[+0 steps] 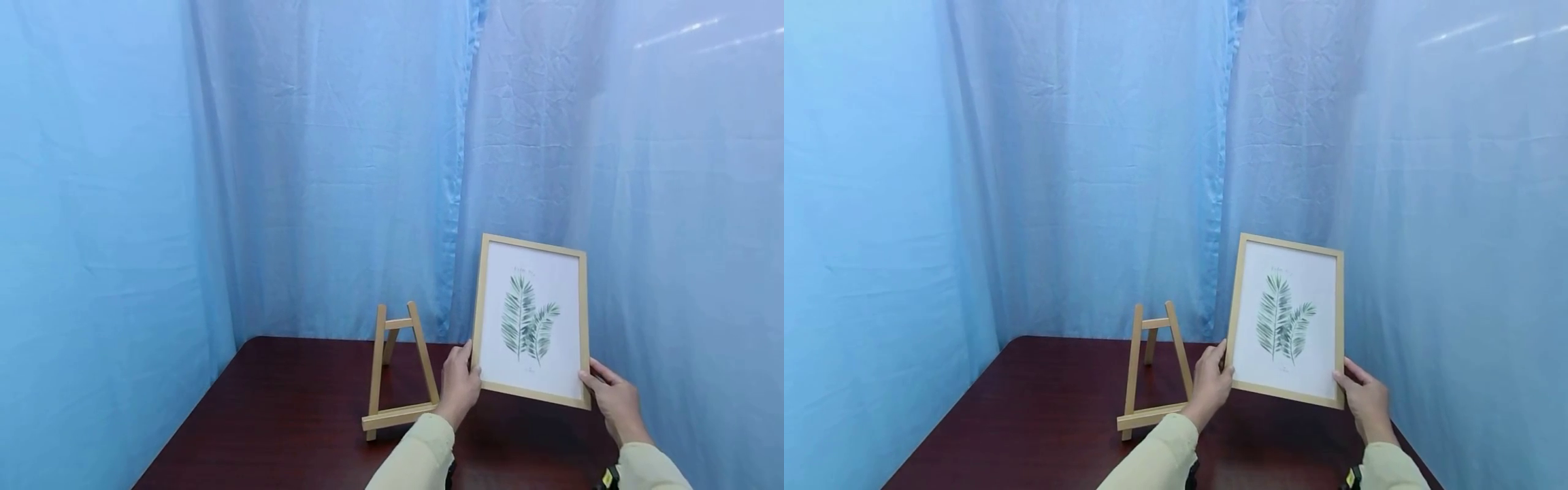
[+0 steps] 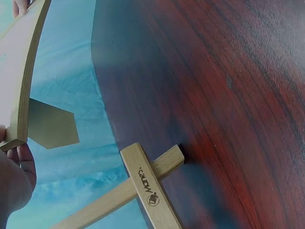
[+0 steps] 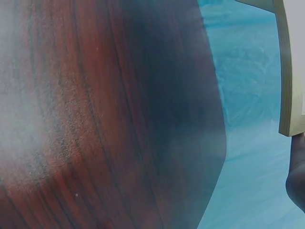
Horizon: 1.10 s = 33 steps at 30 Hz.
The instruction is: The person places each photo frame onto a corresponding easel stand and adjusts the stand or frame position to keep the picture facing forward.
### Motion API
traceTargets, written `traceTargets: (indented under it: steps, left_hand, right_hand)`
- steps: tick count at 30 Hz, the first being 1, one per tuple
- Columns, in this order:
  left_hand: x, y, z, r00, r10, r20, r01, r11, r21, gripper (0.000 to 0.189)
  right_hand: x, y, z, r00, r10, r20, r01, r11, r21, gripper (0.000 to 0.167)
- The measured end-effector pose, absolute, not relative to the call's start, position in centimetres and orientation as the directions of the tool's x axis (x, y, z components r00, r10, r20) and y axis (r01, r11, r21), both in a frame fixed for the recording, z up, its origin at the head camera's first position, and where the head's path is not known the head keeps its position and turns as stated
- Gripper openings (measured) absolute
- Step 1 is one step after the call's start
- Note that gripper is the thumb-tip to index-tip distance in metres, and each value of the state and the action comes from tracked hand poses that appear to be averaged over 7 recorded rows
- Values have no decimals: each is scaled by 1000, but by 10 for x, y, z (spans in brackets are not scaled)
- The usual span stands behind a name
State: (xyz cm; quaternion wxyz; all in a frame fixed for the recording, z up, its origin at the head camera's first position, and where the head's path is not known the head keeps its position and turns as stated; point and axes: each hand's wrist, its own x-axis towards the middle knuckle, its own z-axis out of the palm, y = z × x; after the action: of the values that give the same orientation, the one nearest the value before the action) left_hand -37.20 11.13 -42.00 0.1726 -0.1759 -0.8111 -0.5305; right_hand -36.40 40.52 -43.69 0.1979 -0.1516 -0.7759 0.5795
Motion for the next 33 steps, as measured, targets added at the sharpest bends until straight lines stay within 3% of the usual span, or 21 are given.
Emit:
traceTargets:
  steps: [8, 33]
  left_hand:
    - [-374, 114, -424, -861, 95, 499, 496, 375, 784, 51]
    - [-373, 117, -419, -914, 77, 399, 399, 359, 844, 53]
  right_hand:
    - [-369, 410, -438, -880, 461, 111, 21, 270, -963, 68]
    - [-368, 413, -422, -897, 440, -43, 108, 124, -986, 72]
